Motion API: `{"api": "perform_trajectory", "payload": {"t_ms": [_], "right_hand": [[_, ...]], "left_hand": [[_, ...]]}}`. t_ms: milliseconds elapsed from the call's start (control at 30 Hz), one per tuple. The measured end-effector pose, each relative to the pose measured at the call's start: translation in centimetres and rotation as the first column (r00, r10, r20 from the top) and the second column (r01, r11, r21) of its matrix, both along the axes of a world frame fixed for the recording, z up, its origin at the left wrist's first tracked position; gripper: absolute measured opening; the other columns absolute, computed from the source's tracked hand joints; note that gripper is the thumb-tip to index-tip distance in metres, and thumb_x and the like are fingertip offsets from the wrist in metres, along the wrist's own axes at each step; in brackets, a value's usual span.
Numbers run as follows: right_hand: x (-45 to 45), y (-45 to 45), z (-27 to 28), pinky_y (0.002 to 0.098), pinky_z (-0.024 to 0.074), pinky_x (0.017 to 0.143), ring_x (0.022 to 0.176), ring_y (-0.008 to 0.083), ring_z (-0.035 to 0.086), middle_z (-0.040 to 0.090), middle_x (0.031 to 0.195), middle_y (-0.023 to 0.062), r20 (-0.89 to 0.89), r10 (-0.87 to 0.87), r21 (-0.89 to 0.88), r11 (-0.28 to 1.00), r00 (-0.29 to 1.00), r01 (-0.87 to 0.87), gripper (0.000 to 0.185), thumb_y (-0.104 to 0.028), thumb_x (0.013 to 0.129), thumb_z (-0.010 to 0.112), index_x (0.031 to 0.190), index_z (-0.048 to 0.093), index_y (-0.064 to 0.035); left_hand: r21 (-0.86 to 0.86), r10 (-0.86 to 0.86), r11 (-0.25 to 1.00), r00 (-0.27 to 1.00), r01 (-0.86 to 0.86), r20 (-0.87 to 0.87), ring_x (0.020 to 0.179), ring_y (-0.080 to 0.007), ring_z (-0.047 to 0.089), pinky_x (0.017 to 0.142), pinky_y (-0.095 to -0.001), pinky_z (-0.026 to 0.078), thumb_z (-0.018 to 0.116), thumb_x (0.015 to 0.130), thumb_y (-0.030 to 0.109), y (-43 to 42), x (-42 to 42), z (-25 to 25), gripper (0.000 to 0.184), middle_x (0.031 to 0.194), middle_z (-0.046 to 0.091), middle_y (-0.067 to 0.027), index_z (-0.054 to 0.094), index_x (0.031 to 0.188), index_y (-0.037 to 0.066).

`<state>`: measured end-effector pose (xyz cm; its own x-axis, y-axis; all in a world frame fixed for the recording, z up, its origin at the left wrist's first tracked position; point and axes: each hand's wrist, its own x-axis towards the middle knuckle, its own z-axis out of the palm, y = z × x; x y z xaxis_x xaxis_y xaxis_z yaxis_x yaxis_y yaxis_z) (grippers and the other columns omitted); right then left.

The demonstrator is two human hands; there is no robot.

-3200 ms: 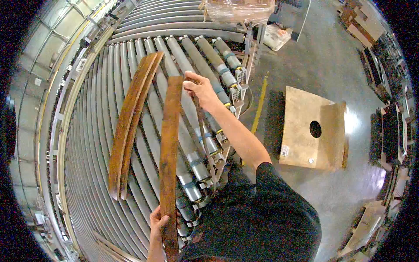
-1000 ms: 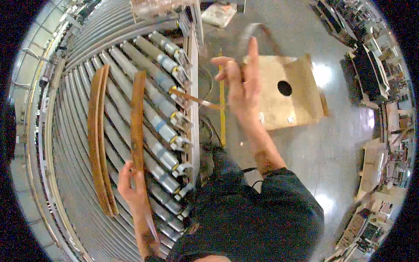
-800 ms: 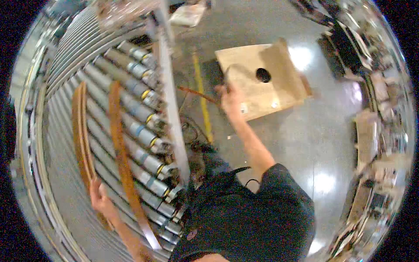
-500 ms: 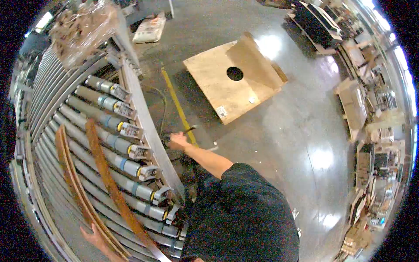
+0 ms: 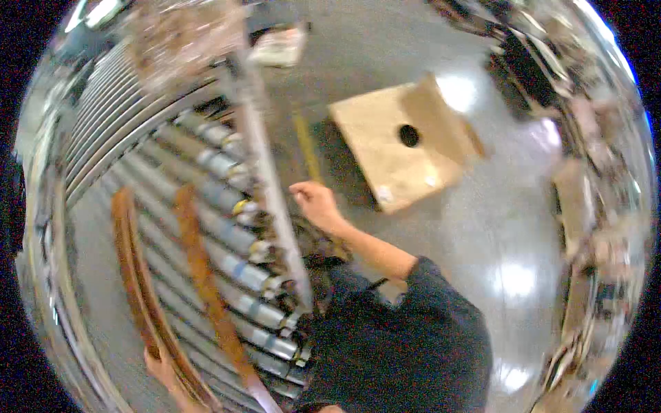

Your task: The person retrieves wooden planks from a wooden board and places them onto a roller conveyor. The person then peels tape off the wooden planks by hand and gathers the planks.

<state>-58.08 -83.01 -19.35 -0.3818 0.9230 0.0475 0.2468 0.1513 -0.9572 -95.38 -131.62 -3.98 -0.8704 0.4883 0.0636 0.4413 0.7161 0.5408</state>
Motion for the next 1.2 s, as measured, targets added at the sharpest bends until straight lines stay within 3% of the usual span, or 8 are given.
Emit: {"api": "perform_trajectory", "payload": {"t_ms": [67,300,433,500,600,733,833,1200], "right_hand": [[-3.1,-0.6,4.8,0.0326,0.0540,0.089,0.096,0.0199,0.068,0.072,0.106,0.0107,-0.128,0.054,0.018,0.998,0.990,-0.052,0.024,-0.009,0.092,0.063,0.114,0.069,-0.0021],[-20.7,-10.9,15.8,0.0378,0.0443,0.101,0.125,0.0195,0.052,0.057,0.129,0.0147,-0.668,0.301,-0.388,0.640,0.680,-0.664,0.072,-0.035,0.091,0.071,0.145,0.039,0.0008],[-23.4,-16.4,19.6,0.0332,0.0500,0.073,0.087,0.0140,0.061,0.058,0.091,0.0039,-0.818,-0.029,-0.560,0.265,0.574,-0.785,0.049,-0.031,0.088,0.073,0.125,0.048,-0.0090],[-22.8,-19.9,18.3,0.0306,0.0462,0.064,0.066,0.0120,0.050,0.053,0.079,0.0011,-0.835,-0.221,-0.539,0.138,0.504,-0.831,0.041,-0.018,0.089,0.066,0.124,0.047,-0.0096],[-20.2,-22.7,18.2,0.0316,0.0489,0.067,0.072,0.0143,0.055,0.058,0.085,0.0042,-0.892,-0.168,-0.430,0.025,0.420,-0.903,0.049,-0.024,0.091,0.064,0.132,0.044,-0.0079],[-20.4,-22.3,19.2,0.0344,0.0555,0.076,0.086,0.0175,0.064,0.064,0.105,0.0077,-0.879,0.133,-0.385,0.365,0.457,-0.847,0.057,-0.033,0.089,0.071,0.135,0.046,-0.0097],[-22.7,-18.7,19.5,0.0355,0.0570,0.081,0.092,0.0187,0.065,0.062,0.111,0.0085,-0.897,-0.067,-0.372,0.647,0.437,-0.666,0.063,-0.021,0.091,0.068,0.145,0.038,-0.0097],[-25.5,-17.7,17.9,0.0257,0.0490,0.091,0.100,0.0122,0.062,0.068,0.116,0.0051,-0.840,0.007,-0.206,0.921,0.542,-0.331,0.033,-0.015,0.097,0.066,0.127,0.065,0.0005]], "left_hand": [[-0.054,0.139,0.987,0.968,-0.154,-0.211,0.100,-0.0271,0.065,0.089,-0.0376,0.051,0.073,0.084,0.017,2.6,3.8,2.8,0.039,0.110,0.069,-0.0150,0.062,0.118,-0.001],[-0.119,0.061,0.980,0.802,-0.162,-0.594,0.086,-0.0401,0.063,0.073,-0.0431,0.050,0.077,0.074,0.000,2.2,16.1,7.1,0.044,0.097,0.061,-0.0195,0.055,0.112,0.001],[-0.151,0.096,0.973,0.899,-0.175,-0.427,0.076,-0.0348,0.058,0.063,-0.0429,0.045,0.069,0.067,-0.008,0.2,25.8,7.7,0.032,0.086,0.056,-0.0163,0.050,0.090,0.003],[-0.118,0.072,0.983,0.890,-0.139,-0.451,0.078,-0.0354,0.060,0.067,-0.0422,0.047,0.069,0.068,-0.004,-1.3,28.2,6.2,0.040,0.089,0.058,-0.0170,0.056,0.106,-0.001],[-0.040,0.203,0.974,0.943,-0.221,-0.264,0.081,-0.0362,0.061,0.070,-0.0405,0.049,0.072,0.068,0.000,-0.5,31.1,7.8,0.066,0.092,0.060,-0.0177,0.053,0.131,-0.001],[-0.037,0.236,0.972,0.962,-0.233,0.137,0.081,-0.0338,0.063,0.071,-0.0397,0.050,0.079,0.066,0.005,-3.7,34.4,6.5,0.085,0.092,0.061,-0.0164,0.045,0.145,0.003],[-0.038,0.194,0.980,0.981,-0.194,0.011,0.075,-0.0317,0.063,0.069,-0.0386,0.050,0.080,0.066,0.003,-5.1,36.8,5.4,0.085,0.087,0.061,-0.0144,0.047,0.144,0.003],[0.110,0.278,0.954,0.960,-0.278,0.010,0.087,-0.0291,0.065,0.078,-0.0381,0.053,0.084,0.066,0.008,-1.1,41.3,1.8,0.091,0.094,0.064,-0.0156,0.042,0.147,0.001]]}}
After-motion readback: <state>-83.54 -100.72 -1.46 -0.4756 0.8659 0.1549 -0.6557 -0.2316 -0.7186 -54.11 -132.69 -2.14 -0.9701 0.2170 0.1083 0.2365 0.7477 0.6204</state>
